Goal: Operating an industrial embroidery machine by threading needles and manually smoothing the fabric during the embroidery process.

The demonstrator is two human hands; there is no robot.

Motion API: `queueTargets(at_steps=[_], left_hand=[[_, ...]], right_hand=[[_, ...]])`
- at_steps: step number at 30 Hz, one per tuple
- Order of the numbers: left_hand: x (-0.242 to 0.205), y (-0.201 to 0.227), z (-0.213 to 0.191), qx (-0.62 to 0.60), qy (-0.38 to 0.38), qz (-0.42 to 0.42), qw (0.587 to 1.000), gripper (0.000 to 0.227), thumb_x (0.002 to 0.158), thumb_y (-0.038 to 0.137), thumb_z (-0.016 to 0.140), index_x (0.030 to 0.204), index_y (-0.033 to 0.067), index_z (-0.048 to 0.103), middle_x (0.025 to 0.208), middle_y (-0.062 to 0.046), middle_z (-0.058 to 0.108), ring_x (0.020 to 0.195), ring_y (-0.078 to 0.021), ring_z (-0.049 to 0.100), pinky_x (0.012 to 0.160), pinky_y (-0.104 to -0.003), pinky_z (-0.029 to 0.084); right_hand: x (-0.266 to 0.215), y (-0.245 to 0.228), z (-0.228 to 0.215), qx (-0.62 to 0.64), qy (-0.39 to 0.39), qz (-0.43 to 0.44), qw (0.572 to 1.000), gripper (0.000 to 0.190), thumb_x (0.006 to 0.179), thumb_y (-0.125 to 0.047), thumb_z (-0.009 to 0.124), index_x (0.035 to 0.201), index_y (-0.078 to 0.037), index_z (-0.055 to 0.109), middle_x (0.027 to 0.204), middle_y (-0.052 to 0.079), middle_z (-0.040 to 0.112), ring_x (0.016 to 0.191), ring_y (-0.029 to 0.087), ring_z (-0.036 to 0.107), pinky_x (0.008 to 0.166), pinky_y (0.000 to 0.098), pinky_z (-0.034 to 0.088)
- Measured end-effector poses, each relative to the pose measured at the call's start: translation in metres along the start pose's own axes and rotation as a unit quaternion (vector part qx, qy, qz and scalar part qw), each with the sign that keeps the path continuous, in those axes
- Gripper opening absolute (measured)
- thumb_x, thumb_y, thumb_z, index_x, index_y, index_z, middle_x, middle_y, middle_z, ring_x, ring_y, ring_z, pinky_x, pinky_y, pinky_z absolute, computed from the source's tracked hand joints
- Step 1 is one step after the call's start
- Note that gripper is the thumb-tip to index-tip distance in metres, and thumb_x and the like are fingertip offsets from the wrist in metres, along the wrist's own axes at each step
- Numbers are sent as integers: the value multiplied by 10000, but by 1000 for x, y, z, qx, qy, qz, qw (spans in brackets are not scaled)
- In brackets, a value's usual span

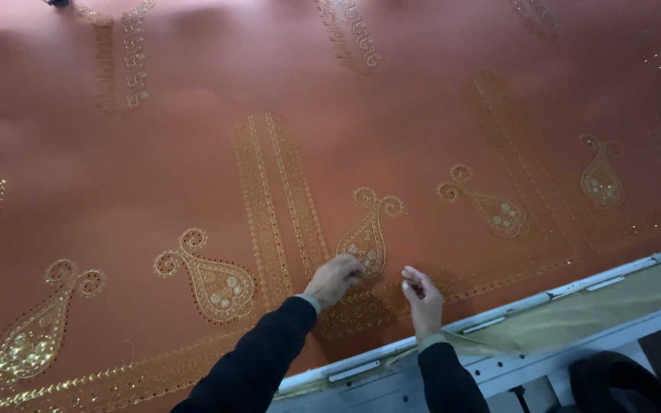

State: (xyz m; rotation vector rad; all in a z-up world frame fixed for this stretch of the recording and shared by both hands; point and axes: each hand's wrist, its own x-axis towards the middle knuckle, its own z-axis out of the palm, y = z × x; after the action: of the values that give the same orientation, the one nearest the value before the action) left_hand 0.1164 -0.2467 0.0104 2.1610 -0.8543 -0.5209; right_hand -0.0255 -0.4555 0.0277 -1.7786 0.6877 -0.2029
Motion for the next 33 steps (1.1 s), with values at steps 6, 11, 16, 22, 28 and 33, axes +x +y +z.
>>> queueTargets(at_steps=[6,11,16,22,28,33], left_hand=[[17,-13,22,112,18,277,954,94,840,308,760,866,230,714,1004,24,568,1027,-236,608,912,-379,528],[14,8,14,174,22,340,924,49,925,210,695,891,204,729,1025,-15,610,1069,-262,629,955,-406,532],[16,-12,46,170,-2,306,937,178,1019,155,563,1152,39,545,1040,-144,530,1027,-381,597,841,-452,546],[18,-14,44,194,-2,338,921,154,1078,39,449,1186,67,555,1079,-131,611,1084,-319,636,895,-399,553],[37,-64,-38,694,74,245,673,421,895,57,679,1212,256,486,1104,35,545,1056,-201,603,803,-365,567],[37,-86,-48,258,68,51,962,250,1064,380,495,1008,193,649,1020,-17,711,1026,-268,682,898,-434,558]], right_hand=[[8,6,1,-43,-12,-41,998,397,925,-129,664,1314,-177,725,1205,93,742,1142,259,678,1030,453,506],[12,22,5,-70,-10,-59,996,433,907,-95,658,1322,-200,719,1192,81,740,1123,246,692,1008,421,517],[5,7,3,-47,-34,-43,997,358,1009,-68,588,1344,-142,690,1205,116,673,1150,309,641,1037,491,496],[4,1,6,-64,-27,-59,996,331,1029,-54,568,1333,-126,675,1186,118,656,1130,325,637,1002,522,525],[17,40,8,-105,-18,-90,990,394,917,-121,693,1302,-199,727,1122,74,680,1039,251,690,935,370,563],[16,27,18,-135,-16,-103,985,383,958,-132,653,1334,-183,702,1133,97,631,1091,291,641,972,414,546]])
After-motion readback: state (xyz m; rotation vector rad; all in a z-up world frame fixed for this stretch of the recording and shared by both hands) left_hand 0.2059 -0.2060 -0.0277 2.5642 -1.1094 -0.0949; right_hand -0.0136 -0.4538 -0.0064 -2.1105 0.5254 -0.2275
